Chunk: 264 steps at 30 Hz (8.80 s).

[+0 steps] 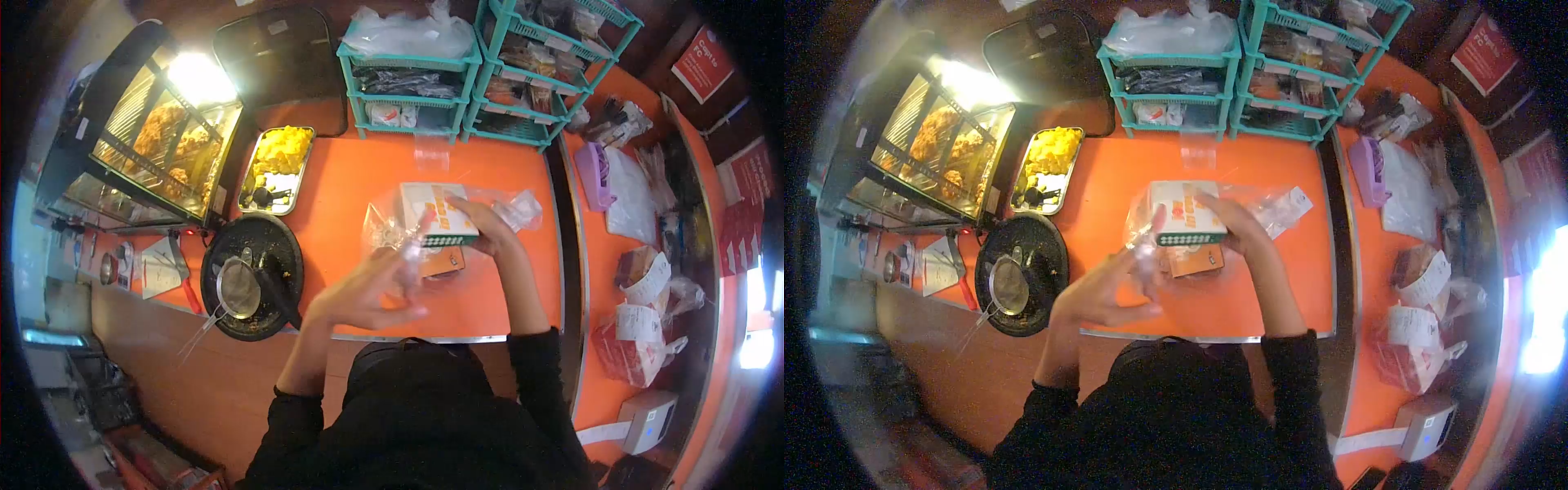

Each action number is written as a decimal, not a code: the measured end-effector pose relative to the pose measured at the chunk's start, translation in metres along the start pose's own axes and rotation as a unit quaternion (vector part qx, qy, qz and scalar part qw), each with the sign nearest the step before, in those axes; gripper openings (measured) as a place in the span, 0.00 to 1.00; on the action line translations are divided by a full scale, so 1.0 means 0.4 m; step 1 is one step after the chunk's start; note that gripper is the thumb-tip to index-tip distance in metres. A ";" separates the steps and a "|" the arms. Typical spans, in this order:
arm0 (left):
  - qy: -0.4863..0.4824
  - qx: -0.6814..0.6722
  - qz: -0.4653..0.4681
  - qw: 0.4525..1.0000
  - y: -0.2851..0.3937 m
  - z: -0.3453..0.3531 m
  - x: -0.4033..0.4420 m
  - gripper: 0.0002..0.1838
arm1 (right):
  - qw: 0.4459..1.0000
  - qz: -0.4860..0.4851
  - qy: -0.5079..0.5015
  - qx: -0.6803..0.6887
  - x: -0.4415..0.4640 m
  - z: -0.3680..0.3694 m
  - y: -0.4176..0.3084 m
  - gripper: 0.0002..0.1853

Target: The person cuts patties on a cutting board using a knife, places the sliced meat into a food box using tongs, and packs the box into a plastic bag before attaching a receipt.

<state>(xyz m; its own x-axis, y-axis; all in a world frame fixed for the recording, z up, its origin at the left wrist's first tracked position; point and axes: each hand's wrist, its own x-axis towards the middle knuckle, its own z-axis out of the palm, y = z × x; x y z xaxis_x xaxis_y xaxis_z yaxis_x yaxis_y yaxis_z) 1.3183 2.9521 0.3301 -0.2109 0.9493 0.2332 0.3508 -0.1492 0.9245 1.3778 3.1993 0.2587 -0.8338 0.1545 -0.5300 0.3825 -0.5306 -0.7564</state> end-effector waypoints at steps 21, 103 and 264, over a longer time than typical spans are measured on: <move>0.200 -0.261 0.012 0.944 -0.076 -0.074 0.036 0.40 | 0.910 -0.181 0.180 -0.327 0.125 -0.011 0.264 0.36; -0.145 0.322 -0.295 0.888 -0.376 -0.046 0.132 0.36 | 0.552 -0.550 0.032 -0.626 0.108 0.126 0.029 0.16; 0.414 0.053 -0.325 0.848 -0.265 0.055 0.053 0.19 | 0.871 -0.384 0.049 -0.302 0.127 0.015 0.144 0.07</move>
<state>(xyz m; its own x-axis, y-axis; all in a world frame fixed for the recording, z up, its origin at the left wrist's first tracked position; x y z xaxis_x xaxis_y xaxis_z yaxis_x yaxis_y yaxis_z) 1.2967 2.9941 0.2306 -0.9449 0.2942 -0.1435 -0.0147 0.3999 0.9164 1.3553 3.1716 0.1904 -0.9096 0.3566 0.2131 -0.1081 0.2921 -0.9503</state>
